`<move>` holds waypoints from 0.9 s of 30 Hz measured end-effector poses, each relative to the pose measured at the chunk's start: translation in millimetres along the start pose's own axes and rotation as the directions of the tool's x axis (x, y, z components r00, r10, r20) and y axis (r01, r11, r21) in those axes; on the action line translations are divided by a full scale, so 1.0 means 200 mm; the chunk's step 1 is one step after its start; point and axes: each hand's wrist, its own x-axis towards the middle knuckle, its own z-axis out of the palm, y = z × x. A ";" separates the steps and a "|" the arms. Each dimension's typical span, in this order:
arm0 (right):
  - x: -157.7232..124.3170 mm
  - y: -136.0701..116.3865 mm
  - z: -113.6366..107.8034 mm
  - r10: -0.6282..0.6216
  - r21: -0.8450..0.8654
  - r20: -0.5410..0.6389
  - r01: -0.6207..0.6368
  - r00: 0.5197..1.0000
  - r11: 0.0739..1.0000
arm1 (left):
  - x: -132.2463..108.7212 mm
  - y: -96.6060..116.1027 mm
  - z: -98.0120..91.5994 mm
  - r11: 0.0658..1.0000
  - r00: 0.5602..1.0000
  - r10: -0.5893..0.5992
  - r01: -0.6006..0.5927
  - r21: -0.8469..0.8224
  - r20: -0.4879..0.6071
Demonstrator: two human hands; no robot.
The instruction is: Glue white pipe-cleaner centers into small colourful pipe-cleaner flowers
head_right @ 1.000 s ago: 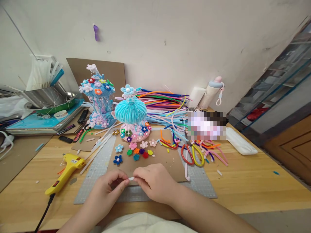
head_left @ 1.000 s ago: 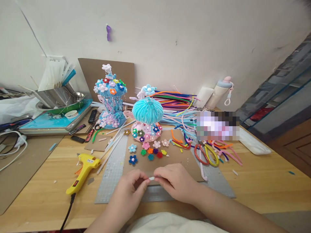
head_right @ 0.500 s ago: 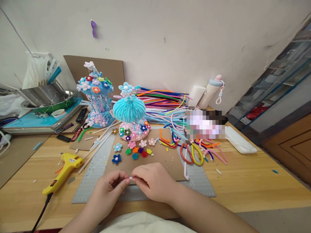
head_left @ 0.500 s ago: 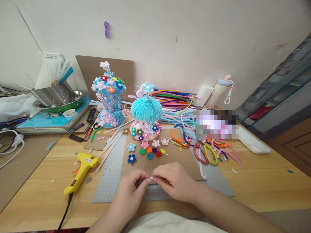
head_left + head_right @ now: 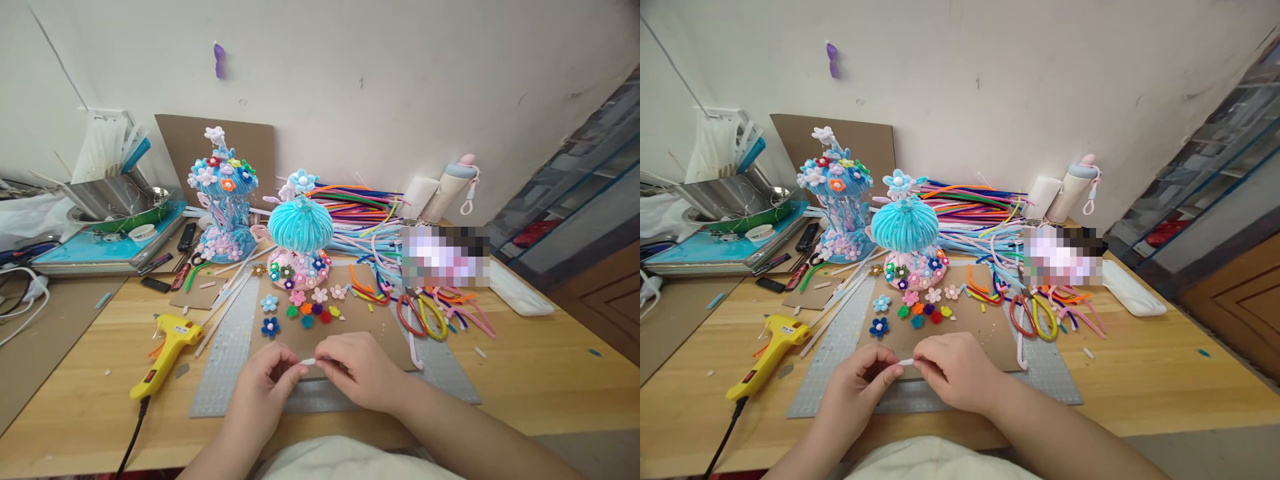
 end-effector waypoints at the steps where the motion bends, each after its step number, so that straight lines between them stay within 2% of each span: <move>1: 0.00 0.00 0.00 -0.001 -0.002 -0.001 0.001 1.000 1.000 | 0.00 0.00 0.00 1.000 1.000 0.002 -0.002 0.002 0.006; 6: 0.00 0.01 0.01 -0.013 -0.026 0.021 0.013 1.000 1.000 | 0.00 0.01 0.01 0.999 0.998 0.038 -0.039 0.009 0.055; 12: -0.01 0.01 0.01 -0.027 -0.024 0.025 0.028 0.999 0.999 | -0.01 0.01 0.01 0.999 0.999 -0.022 0.024 -0.040 0.047; 21: 0.00 0.01 0.01 -0.041 -0.023 0.030 0.042 0.999 0.999 | 0.00 0.02 0.02 0.998 0.998 0.056 -0.056 0.026 0.034; 25: 0.00 0.01 0.00 -0.062 0.077 -0.036 0.065 0.997 0.995 | 0.00 0.01 0.02 0.992 0.999 -0.033 0.033 -0.119 -0.002; 27: 0.00 0.01 0.00 -0.070 0.117 -0.102 0.082 0.992 0.990 | 0.01 0.02 0.01 0.959 0.993 -0.115 0.120 -0.258 0.035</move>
